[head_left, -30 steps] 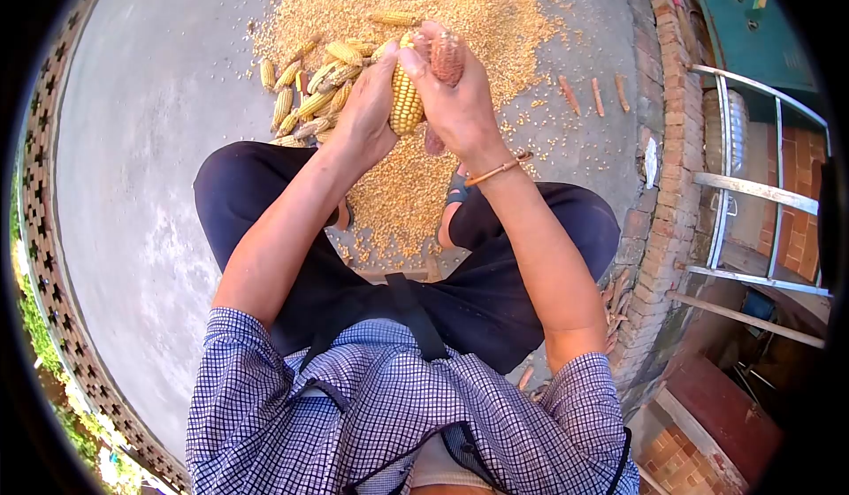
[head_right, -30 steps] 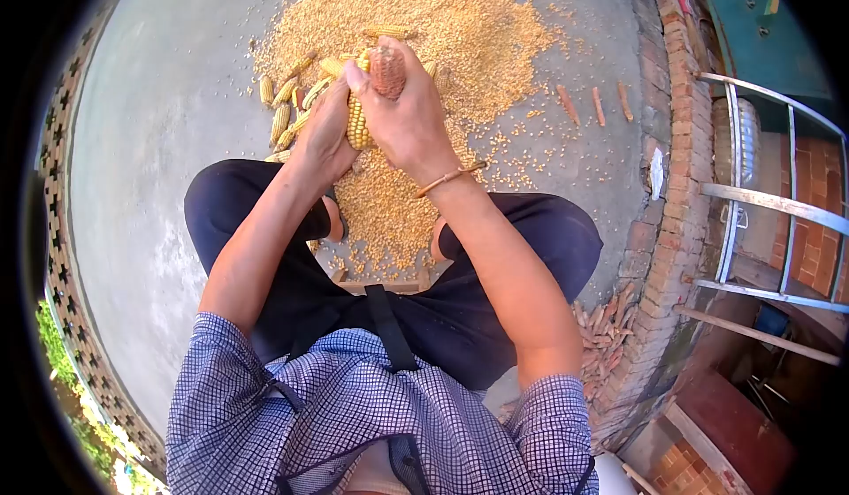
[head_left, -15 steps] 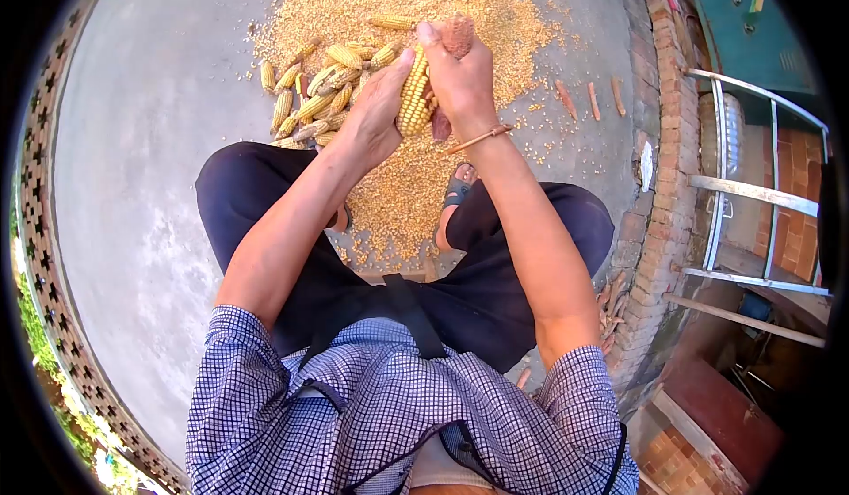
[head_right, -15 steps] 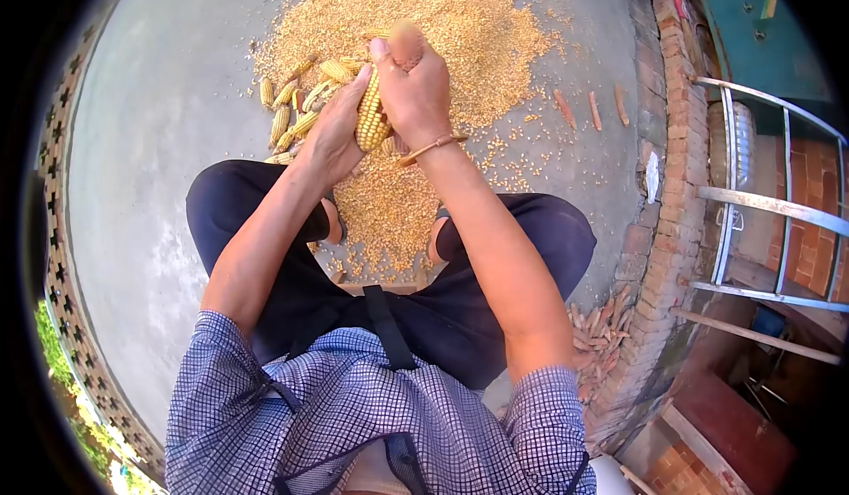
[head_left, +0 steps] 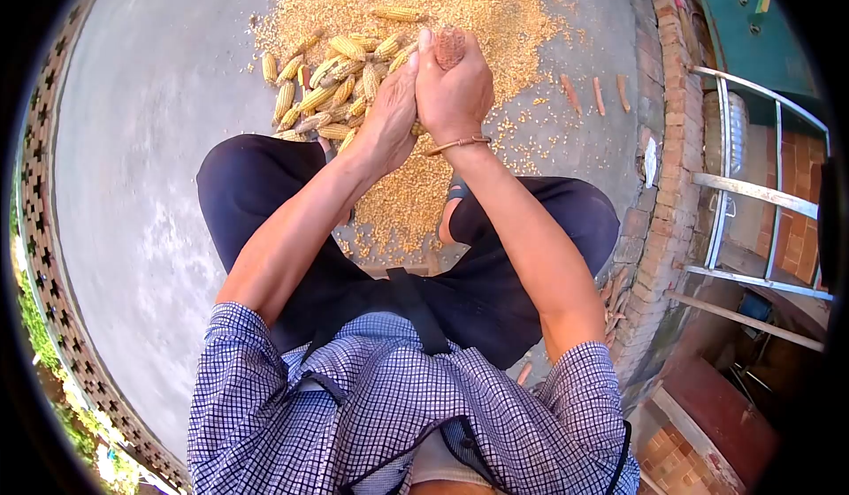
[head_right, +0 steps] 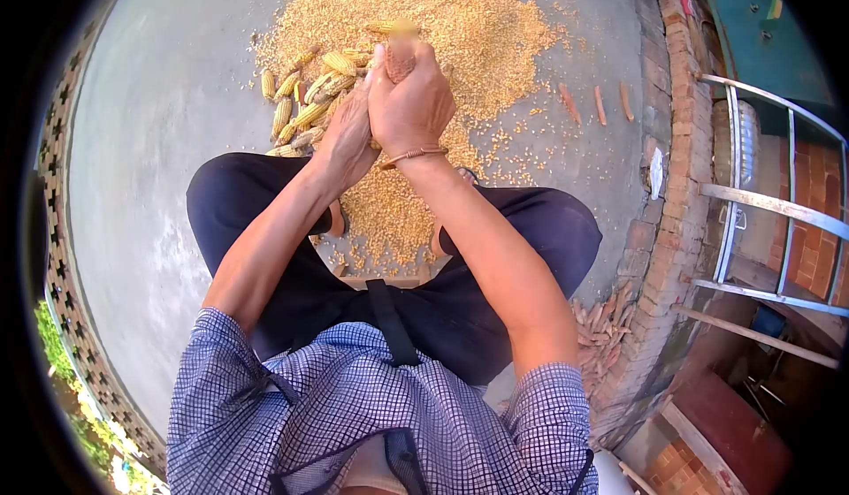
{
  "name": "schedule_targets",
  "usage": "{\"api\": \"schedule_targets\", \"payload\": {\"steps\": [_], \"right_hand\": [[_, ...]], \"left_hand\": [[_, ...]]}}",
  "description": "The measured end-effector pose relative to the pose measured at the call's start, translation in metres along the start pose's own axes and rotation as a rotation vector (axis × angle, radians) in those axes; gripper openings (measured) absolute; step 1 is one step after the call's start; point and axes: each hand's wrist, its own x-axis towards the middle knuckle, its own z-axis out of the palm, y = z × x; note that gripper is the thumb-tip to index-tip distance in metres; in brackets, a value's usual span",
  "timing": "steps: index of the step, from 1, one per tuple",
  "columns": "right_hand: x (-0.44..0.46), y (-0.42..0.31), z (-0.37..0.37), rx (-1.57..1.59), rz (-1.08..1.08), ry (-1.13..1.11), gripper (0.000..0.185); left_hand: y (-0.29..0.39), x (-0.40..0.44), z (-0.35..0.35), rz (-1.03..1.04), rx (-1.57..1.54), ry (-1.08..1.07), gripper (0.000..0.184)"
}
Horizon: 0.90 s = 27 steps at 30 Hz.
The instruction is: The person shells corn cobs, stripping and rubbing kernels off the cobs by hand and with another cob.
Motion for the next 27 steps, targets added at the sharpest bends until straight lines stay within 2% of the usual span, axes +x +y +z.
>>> {"api": "schedule_targets", "payload": {"steps": [1,2,3,4,5,6,9,10,13,14,16,17,19,20,23,24,27], "right_hand": [[0.002,0.0,0.0,-0.028,0.044,-0.009,0.047],[0.003,0.0,0.001,-0.013,-0.016,0.053,0.046],[0.009,0.005,0.002,0.062,-0.021,0.013,0.044],[0.019,0.011,0.003,0.143,-0.029,-0.027,0.043],[0.027,0.017,0.002,0.224,-0.036,-0.071,0.042],[0.032,0.015,-0.004,0.435,0.023,-0.133,0.04],[0.027,0.006,-0.016,0.773,0.038,-0.205,0.04],[0.02,0.0,-0.022,0.66,0.022,-0.245,0.046],[-0.001,0.007,-0.005,0.239,-0.352,-0.116,0.058],[-0.003,0.009,-0.007,0.037,-0.508,-0.102,0.069],[-0.009,0.003,-0.003,-0.118,-0.554,-0.004,0.069],[-0.01,-0.001,0.0,-0.195,-0.58,0.049,0.07],[-0.012,-0.008,0.002,-0.154,-0.53,0.076,0.065],[-0.011,-0.008,0.003,-0.167,-0.531,0.126,0.063],[-0.01,0.0,0.003,-0.109,-0.407,0.194,0.054],[-0.006,0.002,0.004,-0.068,-0.351,0.21,0.051],[0.004,0.003,0.003,-0.067,-0.229,0.18,0.043]], "left_hand": [[0.001,0.0,0.0,-0.029,0.006,0.038,0.04],[0.004,0.001,0.002,-0.05,0.011,0.071,0.041],[0.009,0.004,0.003,-0.071,0.022,0.101,0.041],[0.008,0.013,-0.003,-0.018,-0.065,-0.049,0.04],[0.011,0.021,-0.012,-0.032,-0.099,-0.061,0.04],[0.018,0.021,-0.011,-0.049,-0.137,-0.072,0.04],[0.027,0.015,-0.008,-0.086,-0.187,-0.051,0.039],[0.029,0.016,-0.008,-0.081,-0.211,-0.055,0.039],[0.028,0.016,-0.012,-0.061,-0.25,-0.031,0.039],[0.026,0.015,-0.012,-0.055,-0.258,-0.017,0.039],[0.025,0.003,-0.004,-0.044,-0.256,0.081,0.036],[0.021,0.002,-0.007,-0.005,-0.207,0.031,0.037],[0.018,-0.005,-0.01,0.078,-0.117,-0.062,0.041],[0.016,-0.006,-0.008,-0.02,-0.194,0.011,0.038],[0.009,0.003,-0.021,-0.076,-0.12,-0.103,0.037],[0.009,0.002,-0.007,-0.089,-0.24,-0.062,0.035],[0.013,-0.001,0.007,-0.065,-0.209,-0.006,0.037]]}}
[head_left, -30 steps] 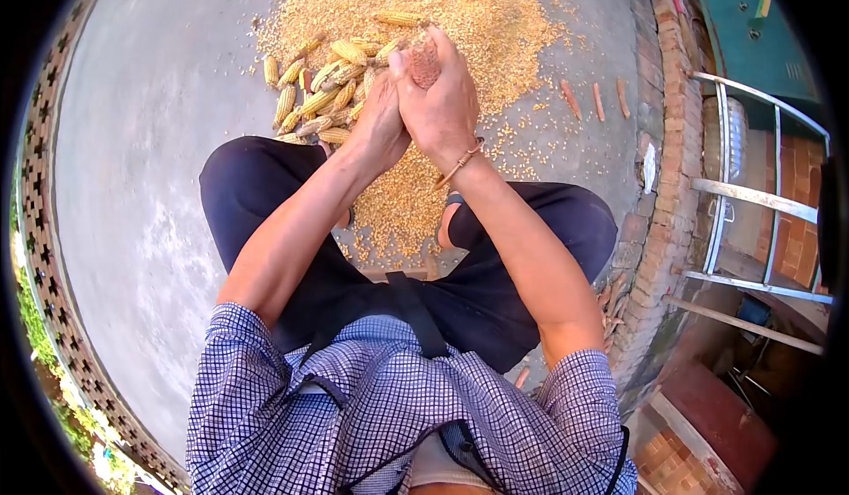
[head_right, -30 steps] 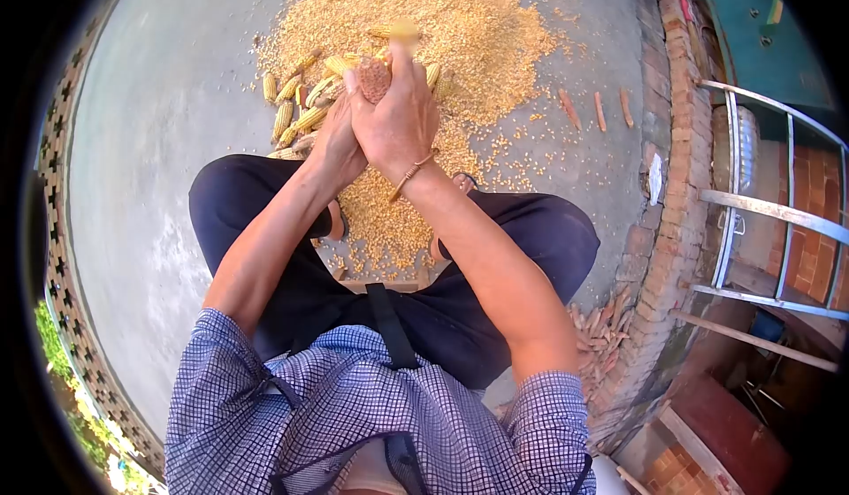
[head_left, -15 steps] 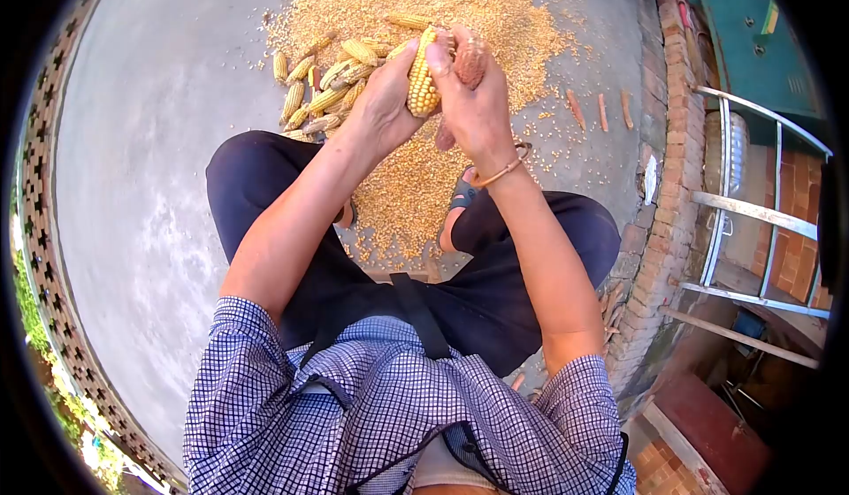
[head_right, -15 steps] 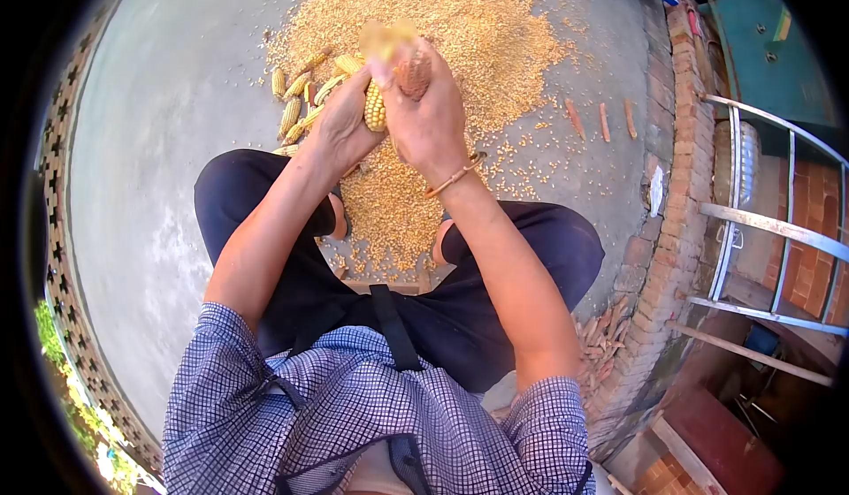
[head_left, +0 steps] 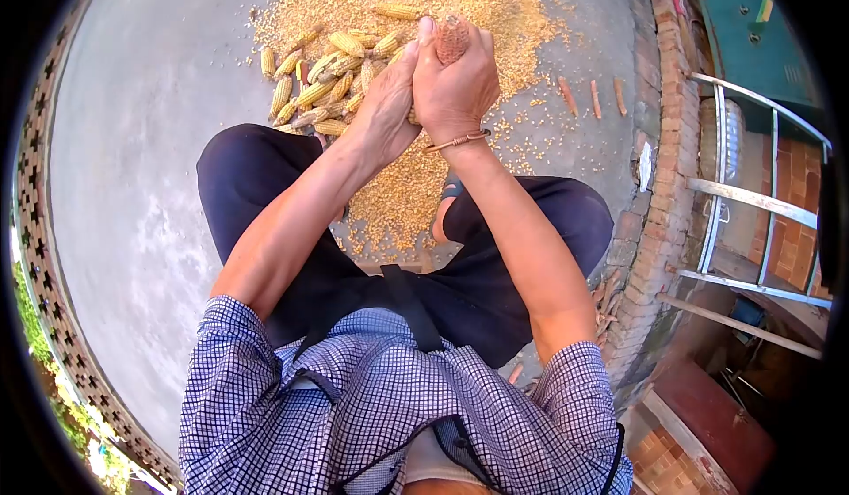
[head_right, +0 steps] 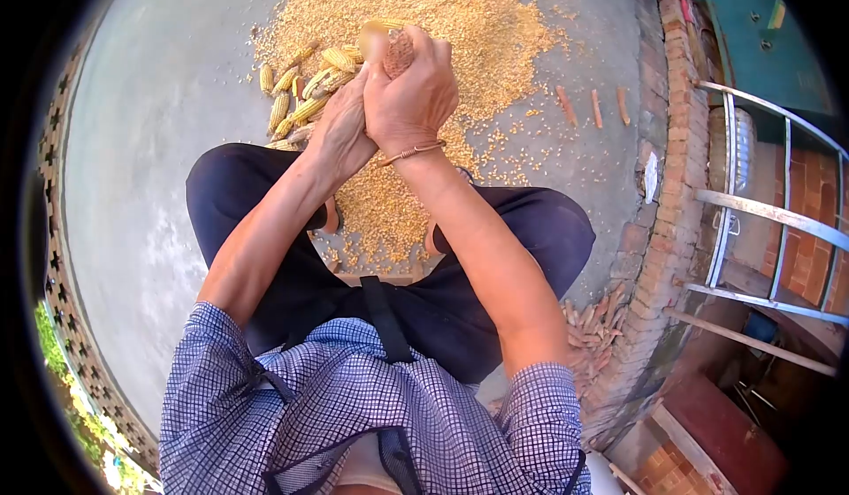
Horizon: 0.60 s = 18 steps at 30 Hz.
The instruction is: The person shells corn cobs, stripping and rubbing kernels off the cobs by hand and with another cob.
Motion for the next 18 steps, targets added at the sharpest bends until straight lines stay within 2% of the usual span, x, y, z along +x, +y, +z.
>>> {"api": "schedule_targets", "payload": {"steps": [1,4,8,9,10,11,13,14,16,17,18], "right_hand": [[0.001,0.001,0.003,-0.014,0.013,0.022,0.039],[0.015,0.011,0.005,0.223,0.161,-0.13,0.033],[0.019,0.01,-0.007,0.787,0.391,-0.237,0.043],[0.016,0.013,-0.01,0.742,0.387,-0.328,0.049],[0.012,0.012,-0.007,0.651,0.289,-0.33,0.051],[0.007,0.01,-0.004,0.557,0.193,-0.328,0.054],[-0.01,0.003,0.004,0.408,0.031,-0.265,0.068],[-0.013,0.0,0.003,0.291,0.025,-0.248,0.069],[-0.015,-0.009,-0.001,0.058,0.017,-0.209,0.069],[-0.018,-0.01,0.003,0.055,-0.014,-0.09,0.057],[-0.013,-0.006,0.001,0.093,0.088,-0.08,0.053]], "left_hand": [[0.002,0.002,0.0,-0.021,0.028,0.021,0.037],[0.004,0.017,-0.011,-0.029,-0.054,-0.055,0.037],[0.018,0.013,-0.014,0.019,-0.013,-0.015,0.038],[0.018,0.016,-0.019,0.031,-0.029,-0.02,0.038],[0.017,0.021,-0.024,0.041,-0.044,-0.027,0.037],[0.014,0.027,-0.029,0.048,-0.111,-0.123,0.035],[0.009,0.024,-0.024,0.093,-0.009,0.017,0.037],[0.004,0.02,-0.021,0.113,0.041,0.086,0.038],[0.002,0.011,-0.013,0.093,0.07,0.047,0.037],[0.003,0.009,-0.014,0.085,0.094,0.015,0.035],[0.003,0.009,-0.014,0.076,0.117,-0.018,0.033]]}}
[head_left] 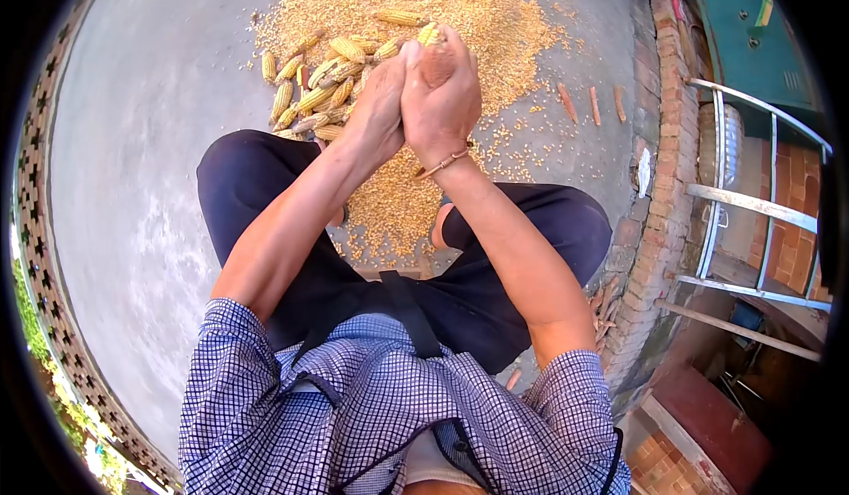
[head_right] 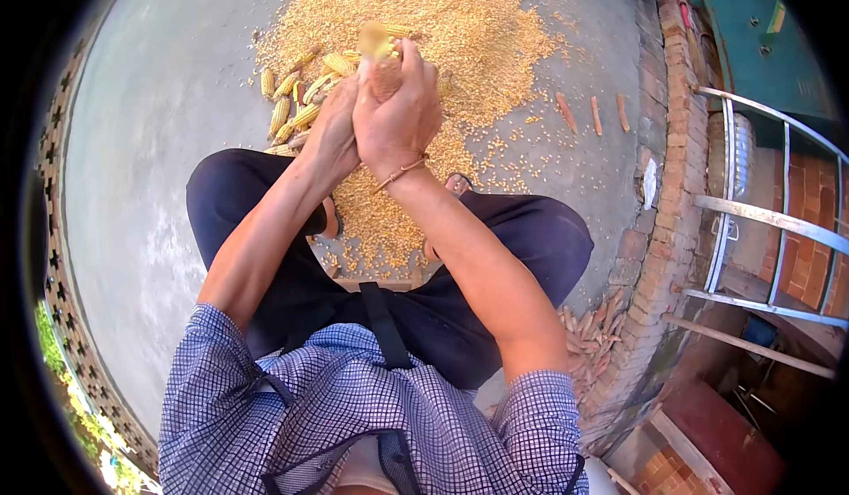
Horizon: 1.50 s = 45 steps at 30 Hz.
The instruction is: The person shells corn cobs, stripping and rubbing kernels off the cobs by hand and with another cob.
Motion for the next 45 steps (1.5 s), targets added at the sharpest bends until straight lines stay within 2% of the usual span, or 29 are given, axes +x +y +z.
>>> {"api": "schedule_targets", "payload": {"steps": [2,3,6,7,9,12,16,17,20,21,24,26,27,29,32,33,36,37,40,41,44,45], "right_hand": [[0.015,0.006,0.0,0.087,0.209,0.022,0.044],[0.015,0.007,0.004,0.13,0.155,0.107,0.039],[0.023,0.003,-0.002,0.208,0.129,-0.033,0.036],[0.027,0.002,-0.003,0.337,0.175,-0.078,0.034],[0.032,0.004,-0.005,0.585,0.276,-0.184,0.033],[0.03,0.001,-0.014,0.799,0.278,-0.297,0.031],[0.016,-0.012,-0.019,0.609,0.143,-0.238,0.038],[0.016,-0.005,-0.012,0.513,0.196,-0.304,0.048],[0.006,0.007,0.016,0.083,0.024,-0.007,0.057],[0.003,-0.002,0.009,0.101,0.091,-0.084,0.06],[0.0,-0.003,0.009,0.107,0.055,-0.033,0.056],[0.0,0.001,0.01,0.076,0.036,0.021,0.047],[0.002,0.003,0.008,0.074,0.035,0.035,0.044],[0.004,0.009,0.013,0.057,0.08,0.062,0.036],[0.014,0.013,0.01,0.167,0.102,-0.008,0.039],[0.018,0.012,0.007,0.22,0.113,-0.05,0.04],[0.028,0.006,-0.005,0.757,0.279,-0.175,0.037],[0.029,0.006,-0.01,0.863,0.348,-0.263,0.032],[0.021,-0.001,-0.014,0.761,0.353,-0.326,0.034],[0.017,-0.007,-0.014,0.703,0.228,-0.267,0.04],[0.013,0.006,0.002,0.4,0.128,-0.184,0.047],[0.01,0.001,0.003,0.197,0.119,-0.123,0.049]], "left_hand": [[-0.008,0.0,0.002,-0.027,-0.031,0.002,0.034],[-0.009,-0.003,0.007,-0.034,-0.056,0.008,0.034],[0.013,-0.009,0.021,-0.084,-0.015,0.045,0.038],[0.008,0.002,0.007,-0.022,-0.046,-0.042,0.039],[0.013,0.007,-0.002,0.016,-0.037,-0.027,0.038],[0.013,0.015,-0.018,0.066,-0.098,-0.055,0.033],[0.004,0.015,-0.003,0.088,-0.086,0.041,0.031],[0.0,0.012,0.001,0.097,-0.043,0.048,0.031],[-0.004,-0.002,0.007,0.079,0.007,0.093,0.032],[-0.002,-0.005,0.009,0.07,0.006,0.111,0.032],[-0.004,0.001,-0.006,0.043,-0.019,0.05,0.034],[-0.005,0.005,-0.017,0.022,0.011,-0.014,0.036],[0.0,-0.002,0.001,0.035,-0.073,0.058,0.034],[0.0,-0.003,0.001,0.018,-0.067,0.057,0.033],[0.0,0.005,-0.003,0.016,-0.093,0.02,0.034],[0.005,0.006,0.001,0.017,-0.1,-0.001,0.035],[0.017,-0.001,0.012,0.066,-0.067,0.093,0.032],[0.014,0.007,-0.001,0.044,-0.161,-0.007,0.03],[0.012,0.005,0.004,0.099,-0.128,0.058,0.029],[0.011,0.004,0.006,0.129,-0.069,0.118,0.03],[-0.002,0.008,-0.002,0.151,-0.07,0.019,0.032],[-0.005,0.007,-0.001,0.139,-0.101,-0.014,0.029]]}}
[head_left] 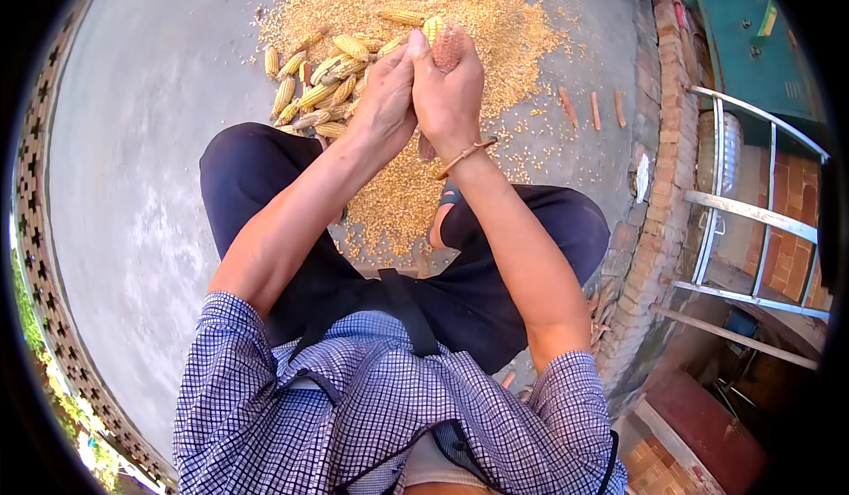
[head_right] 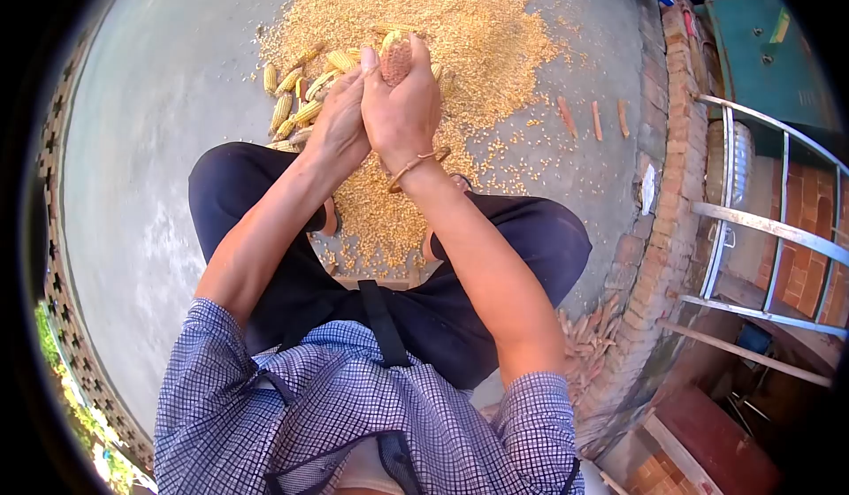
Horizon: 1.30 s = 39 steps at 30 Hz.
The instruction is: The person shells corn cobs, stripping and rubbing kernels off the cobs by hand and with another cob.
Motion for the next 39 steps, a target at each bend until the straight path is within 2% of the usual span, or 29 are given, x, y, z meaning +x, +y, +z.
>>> {"api": "schedule_targets", "payload": {"steps": [3,4,7,8,12,15,16,19,24,28,32,35,39], "right_hand": [[-0.01,0.001,0.007,-0.091,-0.004,0.18,0.044],[-0.007,0.002,0.006,-0.001,0.032,0.247,0.039],[0.008,0.015,0.008,0.027,0.05,0.149,0.034],[0.015,0.018,0.007,0.045,0.024,0.105,0.033],[0.024,0.004,-0.011,0.61,0.109,-0.131,0.034],[0.017,-0.002,-0.021,0.634,0.185,-0.177,0.033],[0.017,0.005,-0.015,0.631,0.149,-0.113,0.036],[0.013,0.005,-0.008,0.41,0.165,0.019,0.041],[0.007,0.015,0.001,0.054,0.055,0.143,0.036],[0.001,0.013,0.001,-0.113,-0.055,0.258,0.038],[0.016,0.014,-0.004,-0.01,-0.063,0.145,0.036],[0.027,0.0,-0.025,0.193,0.046,-0.09,0.034],[0.031,-0.006,-0.037,0.453,0.215,-0.274,0.031]], "left_hand": [[-0.001,-0.006,-0.001,-0.016,0.035,0.02,0.03],[-0.003,-0.008,0.004,-0.014,0.041,0.065,0.031],[0.0,0.001,-0.003,-0.02,0.041,0.017,0.034],[0.001,0.004,-0.003,-0.02,0.067,0.121,0.036],[0.019,-0.003,0.012,0.058,0.127,0.077,0.044],[0.011,0.002,-0.001,0.116,0.261,0.057,0.044],[0.004,0.003,-0.002,0.16,0.287,0.096,0.042],[-0.01,0.0,-0.002,0.135,0.367,-0.039,0.041],[-0.009,-0.005,-0.007,0.092,0.349,-0.046,0.043],[-0.005,-0.008,-0.011,-0.017,0.167,-0.075,0.048],[0.013,-0.012,0.007,-0.025,0.201,-0.051,0.048],[0.025,-0.014,0.018,-0.053,0.127,-0.015,0.049],[0.025,0.001,-0.004,-0.184,0.036,-0.18,0.046]]}}
